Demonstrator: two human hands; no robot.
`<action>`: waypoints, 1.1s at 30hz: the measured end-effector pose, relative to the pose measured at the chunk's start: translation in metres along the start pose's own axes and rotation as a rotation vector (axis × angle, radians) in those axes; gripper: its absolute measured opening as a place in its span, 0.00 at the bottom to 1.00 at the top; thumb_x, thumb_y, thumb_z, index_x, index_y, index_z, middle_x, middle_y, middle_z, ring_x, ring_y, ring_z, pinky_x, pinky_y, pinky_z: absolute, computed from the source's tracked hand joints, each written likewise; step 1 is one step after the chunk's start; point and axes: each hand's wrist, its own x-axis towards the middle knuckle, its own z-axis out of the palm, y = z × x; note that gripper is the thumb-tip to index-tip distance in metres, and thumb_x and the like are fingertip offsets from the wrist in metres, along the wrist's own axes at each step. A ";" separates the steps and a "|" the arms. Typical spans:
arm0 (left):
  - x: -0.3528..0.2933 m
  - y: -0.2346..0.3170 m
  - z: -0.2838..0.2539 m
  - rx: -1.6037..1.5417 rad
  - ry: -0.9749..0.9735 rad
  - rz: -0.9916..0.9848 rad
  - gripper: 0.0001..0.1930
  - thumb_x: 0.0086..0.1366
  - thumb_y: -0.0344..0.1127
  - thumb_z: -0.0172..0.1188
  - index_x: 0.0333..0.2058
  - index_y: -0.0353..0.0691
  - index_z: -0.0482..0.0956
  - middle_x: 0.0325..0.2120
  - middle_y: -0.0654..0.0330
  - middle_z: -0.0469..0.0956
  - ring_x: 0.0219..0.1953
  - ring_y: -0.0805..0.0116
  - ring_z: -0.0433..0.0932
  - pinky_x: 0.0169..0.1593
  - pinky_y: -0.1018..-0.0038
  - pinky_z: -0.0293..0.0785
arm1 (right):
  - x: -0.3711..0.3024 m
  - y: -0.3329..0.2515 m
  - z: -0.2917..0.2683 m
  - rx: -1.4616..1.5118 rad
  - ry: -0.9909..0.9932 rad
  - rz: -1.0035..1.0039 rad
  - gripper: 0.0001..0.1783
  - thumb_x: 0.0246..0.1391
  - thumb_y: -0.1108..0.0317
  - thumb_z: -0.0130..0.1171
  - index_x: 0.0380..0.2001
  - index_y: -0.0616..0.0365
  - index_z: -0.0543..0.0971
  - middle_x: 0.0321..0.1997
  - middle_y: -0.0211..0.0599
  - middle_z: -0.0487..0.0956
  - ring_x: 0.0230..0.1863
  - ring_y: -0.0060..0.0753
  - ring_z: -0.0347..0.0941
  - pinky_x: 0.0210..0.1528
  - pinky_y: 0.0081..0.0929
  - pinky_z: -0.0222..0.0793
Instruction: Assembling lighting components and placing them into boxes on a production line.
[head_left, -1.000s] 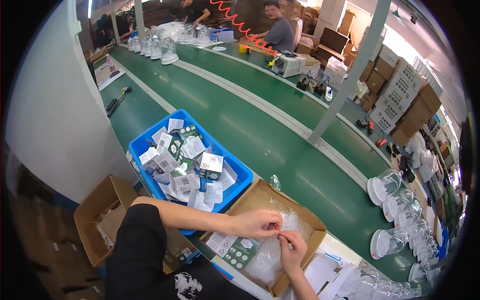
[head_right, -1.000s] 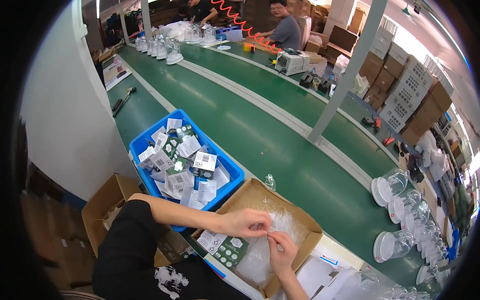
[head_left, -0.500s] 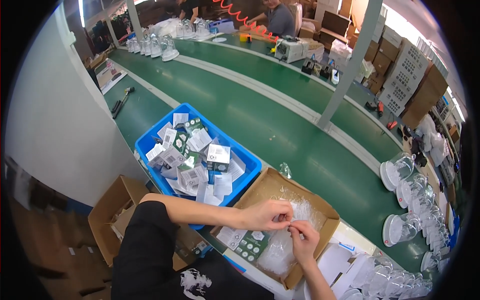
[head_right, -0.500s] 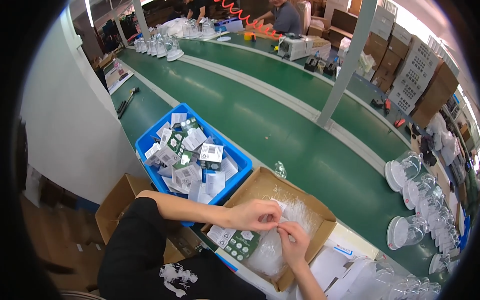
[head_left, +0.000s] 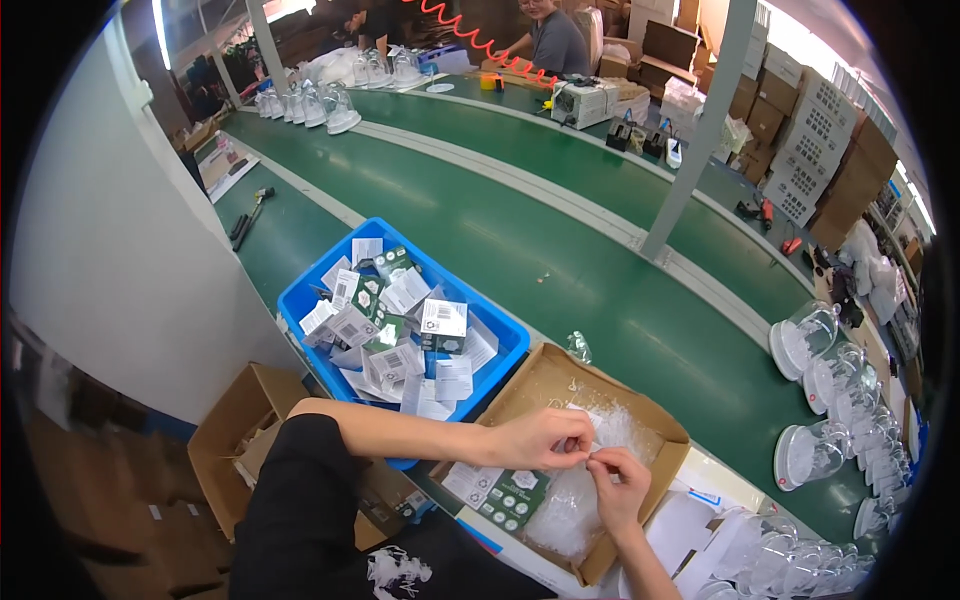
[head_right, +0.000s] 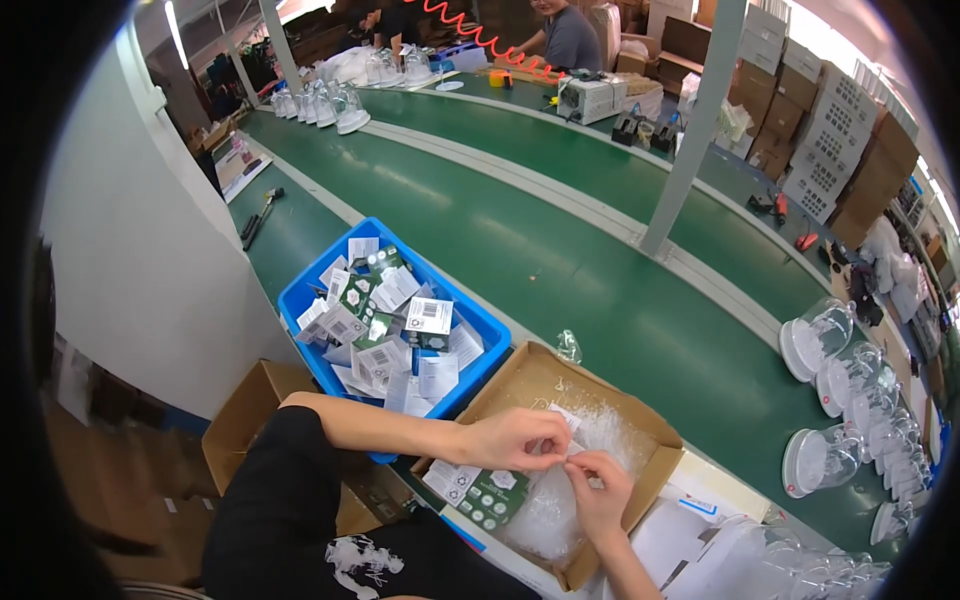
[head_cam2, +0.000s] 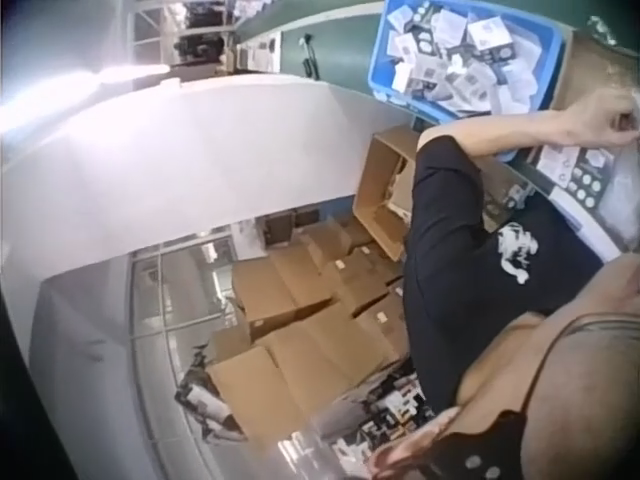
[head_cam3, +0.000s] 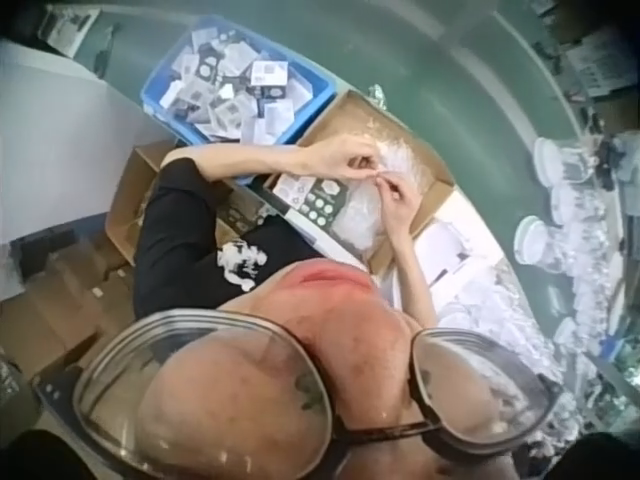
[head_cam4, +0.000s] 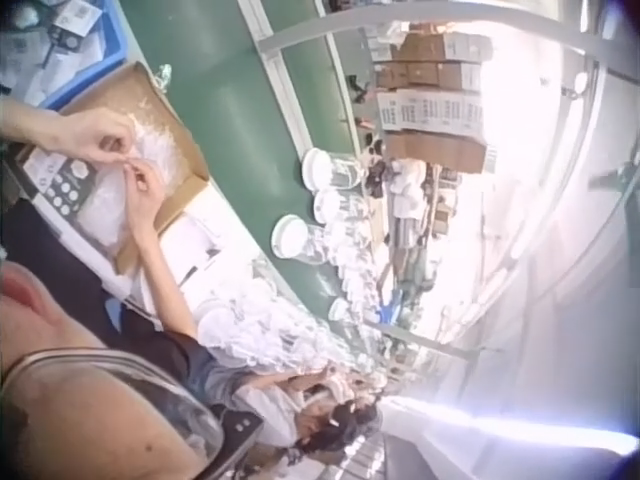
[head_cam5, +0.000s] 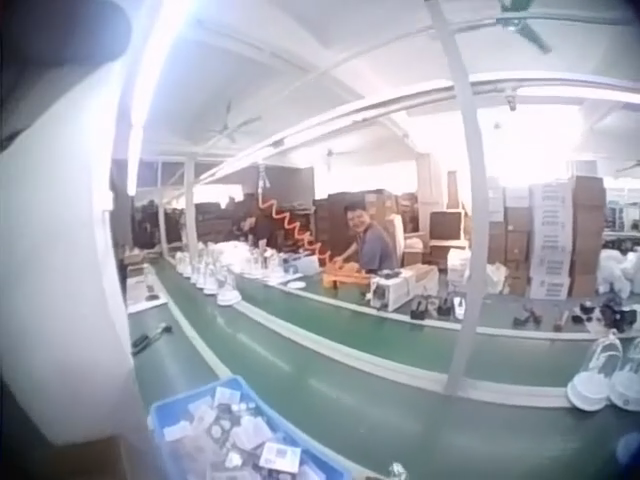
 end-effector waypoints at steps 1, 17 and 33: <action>0.003 0.000 -0.001 -0.021 -0.007 0.021 0.05 0.59 0.28 0.62 0.32 0.36 0.74 0.33 0.62 0.75 0.29 0.74 0.75 0.28 0.78 0.72 | 0.003 -0.001 -0.002 0.012 0.002 0.013 0.04 0.47 0.82 0.63 0.28 0.64 0.80 0.30 0.36 0.79 0.30 0.23 0.75 0.32 0.17 0.71; -0.002 0.003 0.001 0.021 0.056 0.006 0.05 0.59 0.28 0.61 0.30 0.35 0.74 0.27 0.60 0.73 0.26 0.71 0.75 0.31 0.75 0.72 | 0.001 -0.003 0.003 0.044 -0.043 -0.015 0.04 0.48 0.83 0.60 0.30 0.66 0.79 0.32 0.38 0.79 0.30 0.24 0.77 0.32 0.17 0.73; -0.002 -0.008 0.004 -0.022 -0.028 0.023 0.05 0.61 0.27 0.61 0.34 0.36 0.75 0.33 0.61 0.75 0.28 0.70 0.74 0.31 0.75 0.71 | -0.005 0.000 0.005 0.052 -0.009 -0.001 0.03 0.50 0.83 0.60 0.29 0.67 0.79 0.31 0.38 0.78 0.26 0.22 0.75 0.28 0.15 0.71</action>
